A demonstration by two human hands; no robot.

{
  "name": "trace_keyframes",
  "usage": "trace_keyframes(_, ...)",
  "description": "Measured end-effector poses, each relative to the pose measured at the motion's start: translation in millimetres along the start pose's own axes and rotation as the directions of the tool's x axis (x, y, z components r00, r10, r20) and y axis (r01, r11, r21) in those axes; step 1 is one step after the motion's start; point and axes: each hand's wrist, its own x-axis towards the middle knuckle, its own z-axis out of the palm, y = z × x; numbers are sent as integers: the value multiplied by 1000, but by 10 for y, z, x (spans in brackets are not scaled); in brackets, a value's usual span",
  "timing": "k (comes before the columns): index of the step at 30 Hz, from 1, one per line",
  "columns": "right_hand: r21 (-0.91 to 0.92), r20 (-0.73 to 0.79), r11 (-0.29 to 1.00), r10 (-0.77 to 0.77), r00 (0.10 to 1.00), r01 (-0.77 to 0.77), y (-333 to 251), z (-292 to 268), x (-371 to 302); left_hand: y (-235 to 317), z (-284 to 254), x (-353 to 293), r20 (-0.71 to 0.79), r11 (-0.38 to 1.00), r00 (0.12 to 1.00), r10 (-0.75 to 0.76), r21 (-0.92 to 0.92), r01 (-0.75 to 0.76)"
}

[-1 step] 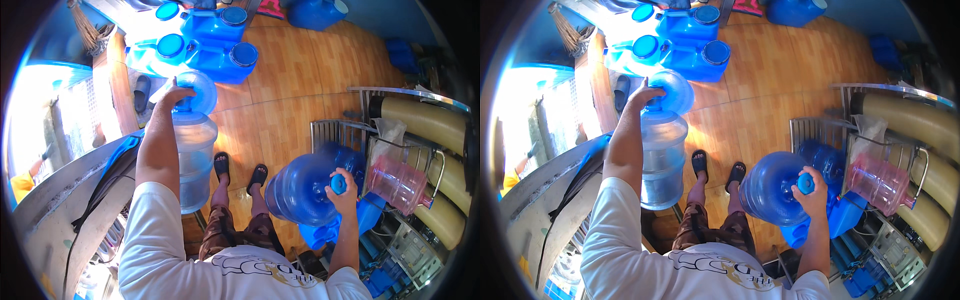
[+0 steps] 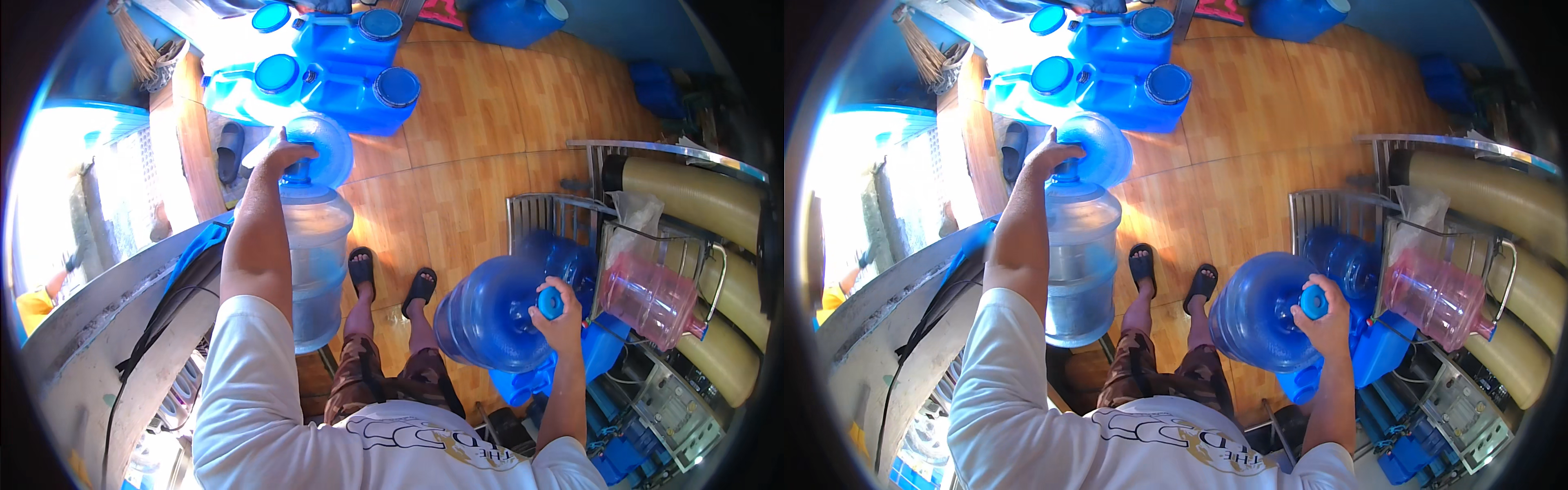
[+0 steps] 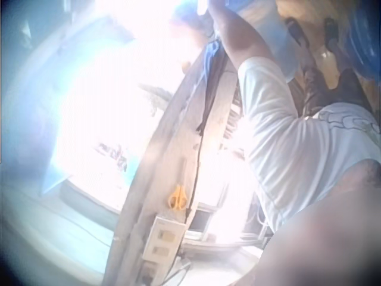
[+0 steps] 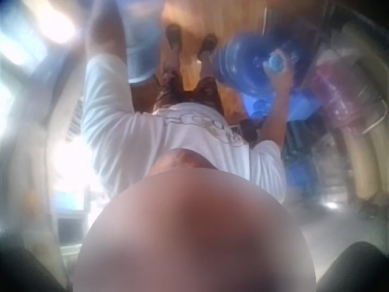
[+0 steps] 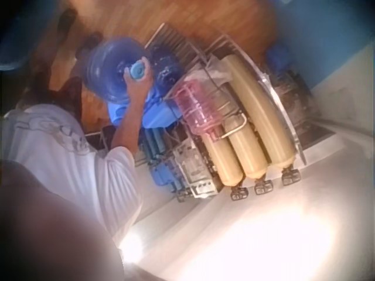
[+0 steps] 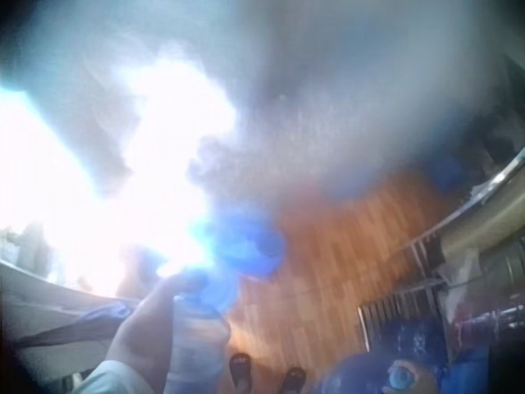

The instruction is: The person moves and stacks multiple blue plastic water containers and large water bottles in a storage area. They pick up containers from the floor and a chair, carry them to different locations, and arrange them in groups or on shelves.

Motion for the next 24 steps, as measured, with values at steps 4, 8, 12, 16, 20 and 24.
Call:
trace_keyframes(4, -100, 104, 989, 121, 987, -111, 181, 30, -79, -22, 61, 44, 29, 998, 999, -19, 62, 17)
trace_keyframes(8, -146, 170, 976, 187, 968, -163, 315, 59, -235, 46, 15, -58, 51, 998, 997, 60, -5, -60)
trace_keyframes(12, -200, 204, 964, 217, 955, -176, 451, 88, -356, 141, -34, -100, 53, 989, 997, 64, 134, -70)
trace_keyframes(16, -237, 231, 960, 205, 951, -149, 590, 128, -396, 85, 9, 67, 39, 952, 988, 146, 265, -151)
trace_keyframes(20, -246, 257, 953, 239, 937, -175, 694, 156, -477, -47, 19, 319, 29, 931, 973, 229, 286, -228)
trace_keyframes(24, -249, 257, 950, 255, 932, -191, 808, 149, -603, -68, 12, 448, 65, 928, 964, 259, 261, -267)
